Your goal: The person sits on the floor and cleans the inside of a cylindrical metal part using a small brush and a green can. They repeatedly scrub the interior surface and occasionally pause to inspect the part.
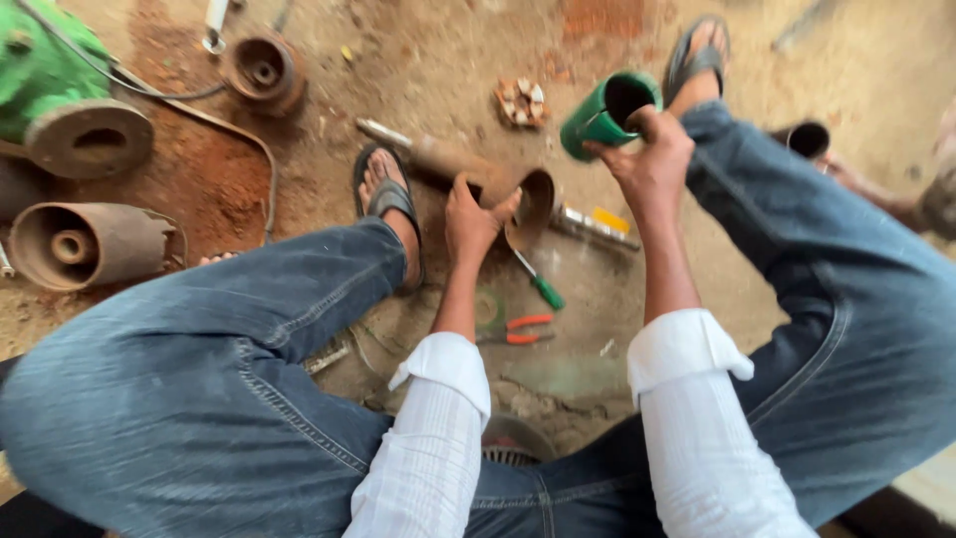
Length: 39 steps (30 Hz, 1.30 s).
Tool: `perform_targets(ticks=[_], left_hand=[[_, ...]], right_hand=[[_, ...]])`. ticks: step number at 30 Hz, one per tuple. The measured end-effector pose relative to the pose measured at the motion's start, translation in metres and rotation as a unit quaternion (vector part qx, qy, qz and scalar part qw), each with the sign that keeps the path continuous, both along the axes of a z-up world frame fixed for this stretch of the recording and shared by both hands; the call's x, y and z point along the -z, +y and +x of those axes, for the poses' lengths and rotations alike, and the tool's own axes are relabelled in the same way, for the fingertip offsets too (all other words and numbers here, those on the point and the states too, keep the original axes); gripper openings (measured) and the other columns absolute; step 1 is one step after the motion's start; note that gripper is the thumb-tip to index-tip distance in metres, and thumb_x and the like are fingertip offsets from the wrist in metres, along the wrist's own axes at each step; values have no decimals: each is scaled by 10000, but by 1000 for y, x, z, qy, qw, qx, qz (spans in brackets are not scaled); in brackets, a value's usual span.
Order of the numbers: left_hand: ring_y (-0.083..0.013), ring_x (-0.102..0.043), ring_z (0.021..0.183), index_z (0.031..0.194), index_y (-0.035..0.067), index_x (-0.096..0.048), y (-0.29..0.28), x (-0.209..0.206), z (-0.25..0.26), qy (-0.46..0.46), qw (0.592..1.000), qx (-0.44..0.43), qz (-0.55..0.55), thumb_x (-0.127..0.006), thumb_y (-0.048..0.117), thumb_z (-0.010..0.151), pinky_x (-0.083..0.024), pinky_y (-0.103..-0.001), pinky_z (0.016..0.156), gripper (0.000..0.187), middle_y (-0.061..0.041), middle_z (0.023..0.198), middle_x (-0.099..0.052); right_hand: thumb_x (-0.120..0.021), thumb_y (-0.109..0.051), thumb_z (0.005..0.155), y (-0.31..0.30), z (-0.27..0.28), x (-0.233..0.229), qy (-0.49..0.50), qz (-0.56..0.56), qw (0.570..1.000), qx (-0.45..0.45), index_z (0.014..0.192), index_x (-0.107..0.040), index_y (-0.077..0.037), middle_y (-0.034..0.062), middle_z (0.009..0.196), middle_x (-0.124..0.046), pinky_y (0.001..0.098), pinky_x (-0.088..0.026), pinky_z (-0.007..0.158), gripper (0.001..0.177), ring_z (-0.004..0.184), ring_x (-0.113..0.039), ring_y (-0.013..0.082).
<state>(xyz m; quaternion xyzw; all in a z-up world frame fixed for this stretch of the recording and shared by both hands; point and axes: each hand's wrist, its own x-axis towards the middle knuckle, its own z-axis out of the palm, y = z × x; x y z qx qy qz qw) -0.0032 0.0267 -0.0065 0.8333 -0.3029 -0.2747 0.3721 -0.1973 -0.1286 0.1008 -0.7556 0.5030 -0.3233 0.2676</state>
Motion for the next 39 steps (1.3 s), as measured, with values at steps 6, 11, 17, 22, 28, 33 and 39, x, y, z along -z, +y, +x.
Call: perform_targets(ticks=[6,11,17,22,28,33,39], left_hand=[[-441,-578,1223,1369,9,-510,-4,-12,-1,-16,1000,-2,11,-829,710,641,-512,-496,957,1059,-274,1322,-600],[-411,-602,1180,1295,68,-550,-4,-30,1,5,999,4,45,-796,718,655,-527,-512,903,945,-223,1267,-623],[-374,-616,1172,1277,91,-559,-3,-39,-2,9,999,4,47,-787,735,643,-534,-512,898,932,-179,1239,-640],[-374,-602,1195,1314,87,-537,-3,-36,-2,9,999,5,46,-790,737,643,-529,-517,906,968,-182,1254,-624],[-393,-586,1205,1355,59,-503,-1,-26,-1,-5,999,6,43,-805,748,654,-517,-518,923,1028,-212,1287,-602],[-407,-618,1172,1300,82,-580,-7,-23,0,5,1000,-16,1,-800,717,629,-531,-492,921,950,-211,1257,-647],[-416,-627,1147,1309,52,-545,-2,-21,-1,-9,1000,-3,3,-814,727,647,-529,-497,905,983,-227,1243,-643]], right_hand=[[-1042,-85,781,20,59,-111,-113,-196,973,-36,962,-622,16,106,950,-654,346,-547,779,468,882,-651,218],[-980,-16,813,47,91,-146,-249,-117,957,-96,1039,-594,19,72,1027,-631,312,-554,843,449,967,-635,159],[-889,68,820,62,97,-154,-477,100,863,-135,1112,-556,-24,37,1104,-667,307,-604,994,452,1057,-683,131],[-843,137,910,48,90,-154,-555,136,808,-146,1168,-563,-19,87,1073,-684,295,-590,980,411,1016,-696,156],[-794,103,864,42,79,-157,-606,214,757,-120,1285,-568,2,81,1116,-694,293,-581,889,489,984,-696,164],[-879,40,845,20,63,-157,-462,172,862,-119,1160,-621,18,24,1081,-621,273,-594,898,408,998,-701,135],[-992,-370,666,6,16,-81,120,59,990,47,1009,-771,-32,145,846,-747,383,-572,689,530,753,-731,254]])
